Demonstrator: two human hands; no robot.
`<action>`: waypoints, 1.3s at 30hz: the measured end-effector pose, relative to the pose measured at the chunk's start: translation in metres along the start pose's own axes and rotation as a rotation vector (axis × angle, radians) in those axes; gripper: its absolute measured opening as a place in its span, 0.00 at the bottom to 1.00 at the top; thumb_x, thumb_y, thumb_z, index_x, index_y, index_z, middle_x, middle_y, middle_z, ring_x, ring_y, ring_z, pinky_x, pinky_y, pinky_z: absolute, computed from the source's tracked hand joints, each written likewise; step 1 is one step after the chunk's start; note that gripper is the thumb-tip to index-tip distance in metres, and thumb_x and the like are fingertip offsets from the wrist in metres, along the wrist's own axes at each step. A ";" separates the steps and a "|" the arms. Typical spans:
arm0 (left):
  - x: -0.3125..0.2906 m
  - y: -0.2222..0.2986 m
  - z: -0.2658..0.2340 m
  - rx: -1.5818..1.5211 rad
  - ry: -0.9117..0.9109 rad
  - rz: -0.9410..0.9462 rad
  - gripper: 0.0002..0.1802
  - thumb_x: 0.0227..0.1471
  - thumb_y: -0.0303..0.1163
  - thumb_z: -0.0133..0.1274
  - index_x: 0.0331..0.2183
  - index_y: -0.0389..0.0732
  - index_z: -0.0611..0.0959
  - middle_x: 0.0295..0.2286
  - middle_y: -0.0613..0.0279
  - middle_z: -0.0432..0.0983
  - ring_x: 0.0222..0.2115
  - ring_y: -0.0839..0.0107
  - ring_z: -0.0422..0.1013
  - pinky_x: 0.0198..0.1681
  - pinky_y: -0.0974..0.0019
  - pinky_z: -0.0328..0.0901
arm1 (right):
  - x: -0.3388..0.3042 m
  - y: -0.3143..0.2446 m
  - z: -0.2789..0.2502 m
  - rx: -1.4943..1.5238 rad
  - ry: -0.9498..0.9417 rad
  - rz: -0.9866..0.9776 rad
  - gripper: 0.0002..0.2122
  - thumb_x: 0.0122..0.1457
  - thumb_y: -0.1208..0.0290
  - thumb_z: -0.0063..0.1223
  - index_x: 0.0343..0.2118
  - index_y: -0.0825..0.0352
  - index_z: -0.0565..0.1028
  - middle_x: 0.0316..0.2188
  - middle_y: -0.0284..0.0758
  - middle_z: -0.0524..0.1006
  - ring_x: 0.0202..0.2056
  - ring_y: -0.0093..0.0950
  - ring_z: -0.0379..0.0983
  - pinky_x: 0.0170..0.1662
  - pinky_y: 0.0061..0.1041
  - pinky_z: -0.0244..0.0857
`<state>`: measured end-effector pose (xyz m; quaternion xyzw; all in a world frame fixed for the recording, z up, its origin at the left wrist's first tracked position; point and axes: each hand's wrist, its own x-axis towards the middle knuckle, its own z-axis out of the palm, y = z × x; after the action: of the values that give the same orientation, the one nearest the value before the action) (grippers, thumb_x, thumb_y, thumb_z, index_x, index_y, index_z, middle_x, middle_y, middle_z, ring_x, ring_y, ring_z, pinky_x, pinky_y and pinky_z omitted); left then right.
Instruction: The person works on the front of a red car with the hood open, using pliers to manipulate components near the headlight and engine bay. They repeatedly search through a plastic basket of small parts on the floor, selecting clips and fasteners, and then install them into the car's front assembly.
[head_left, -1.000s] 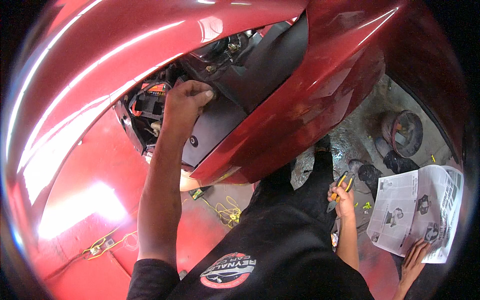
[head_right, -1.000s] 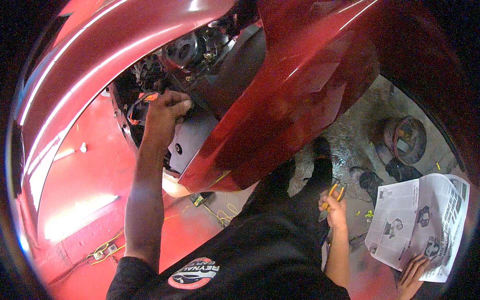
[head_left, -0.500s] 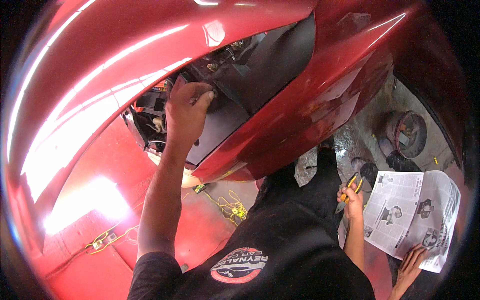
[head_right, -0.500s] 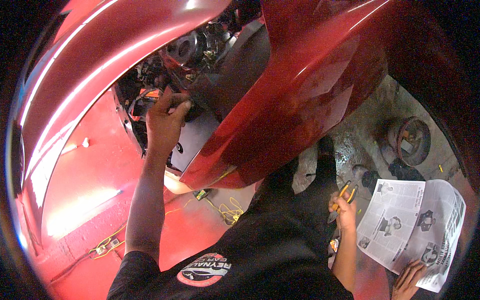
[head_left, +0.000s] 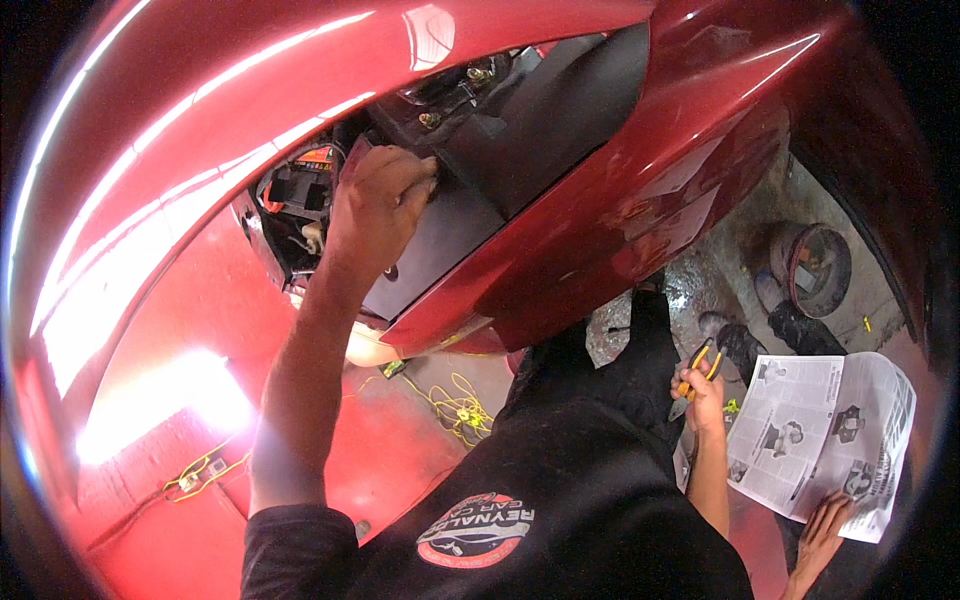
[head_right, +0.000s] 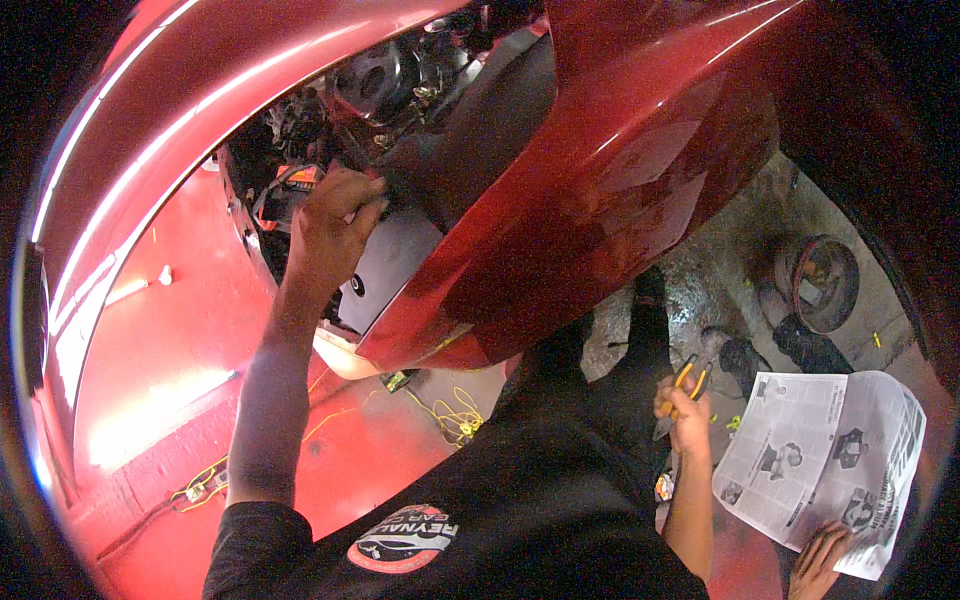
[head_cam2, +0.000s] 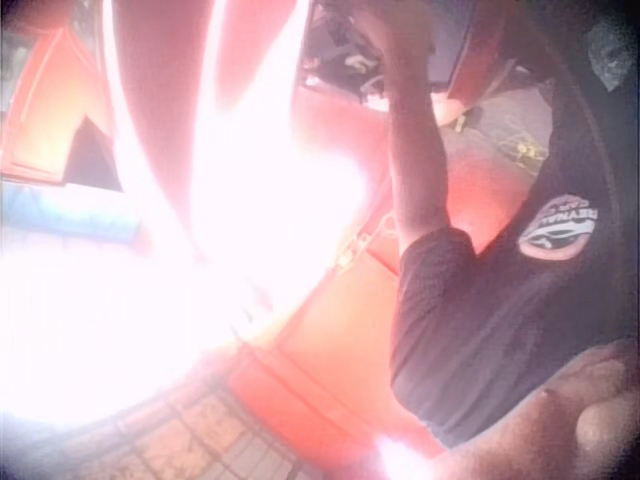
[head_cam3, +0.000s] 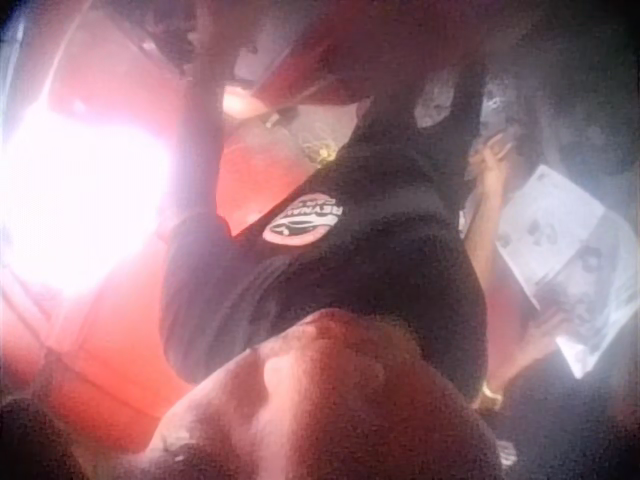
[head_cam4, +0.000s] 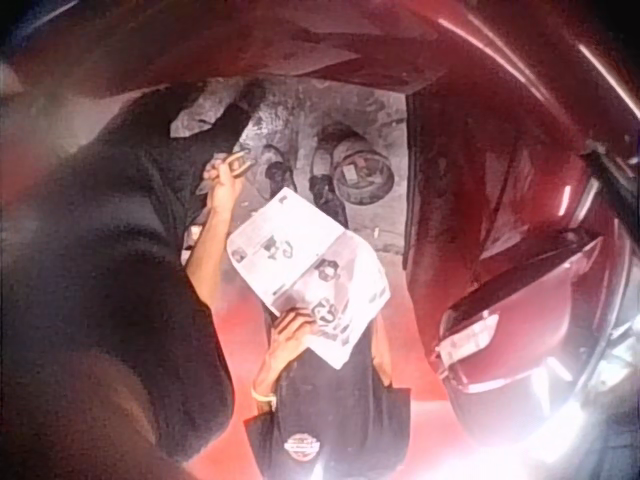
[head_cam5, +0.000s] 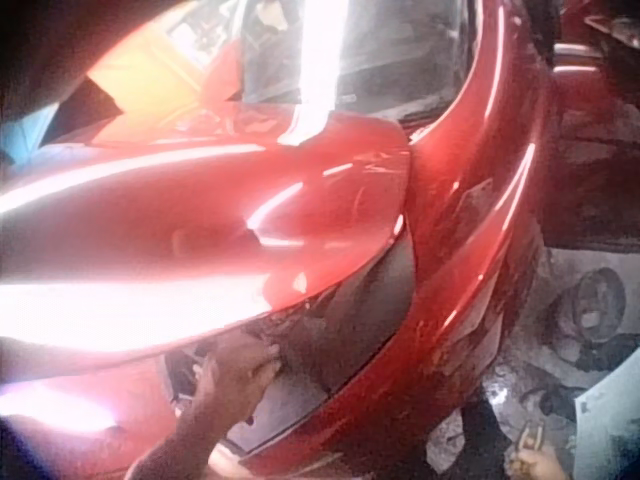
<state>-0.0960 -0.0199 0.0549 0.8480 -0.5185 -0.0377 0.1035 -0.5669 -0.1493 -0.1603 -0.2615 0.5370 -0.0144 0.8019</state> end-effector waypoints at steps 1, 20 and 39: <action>0.000 -0.004 -0.001 0.014 -0.034 0.047 0.11 0.47 0.23 0.60 0.36 0.34 0.83 0.32 0.52 0.78 0.34 0.61 0.76 0.41 0.63 0.69 | 0.000 0.000 0.002 0.001 -0.002 -0.005 0.07 0.51 0.74 0.54 0.31 0.68 0.70 0.22 0.34 0.70 0.24 0.27 0.70 0.24 0.26 0.63; -0.007 0.003 0.017 -0.334 0.161 -0.367 0.14 0.43 0.31 0.63 0.31 0.33 0.80 0.28 0.49 0.78 0.30 0.61 0.76 0.35 0.62 0.69 | -0.090 -0.270 0.385 -1.209 -0.573 -0.665 0.11 0.45 0.64 0.60 0.24 0.69 0.77 0.16 0.31 0.74 0.14 0.20 0.66 0.18 0.21 0.61; -0.036 0.006 0.032 -0.516 0.379 -0.491 0.12 0.45 0.24 0.53 0.34 0.37 0.86 0.30 0.47 0.80 0.32 0.63 0.78 0.39 0.66 0.69 | -0.008 -0.258 0.429 -1.902 -0.218 -1.227 0.14 0.41 0.74 0.70 0.31 0.73 0.80 0.30 0.49 0.80 0.37 0.43 0.80 0.39 0.40 0.74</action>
<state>-0.1228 0.0047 0.0229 0.8847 -0.2459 -0.0333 0.3946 -0.1315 -0.1965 0.0819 -0.9827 0.0388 0.0315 0.1783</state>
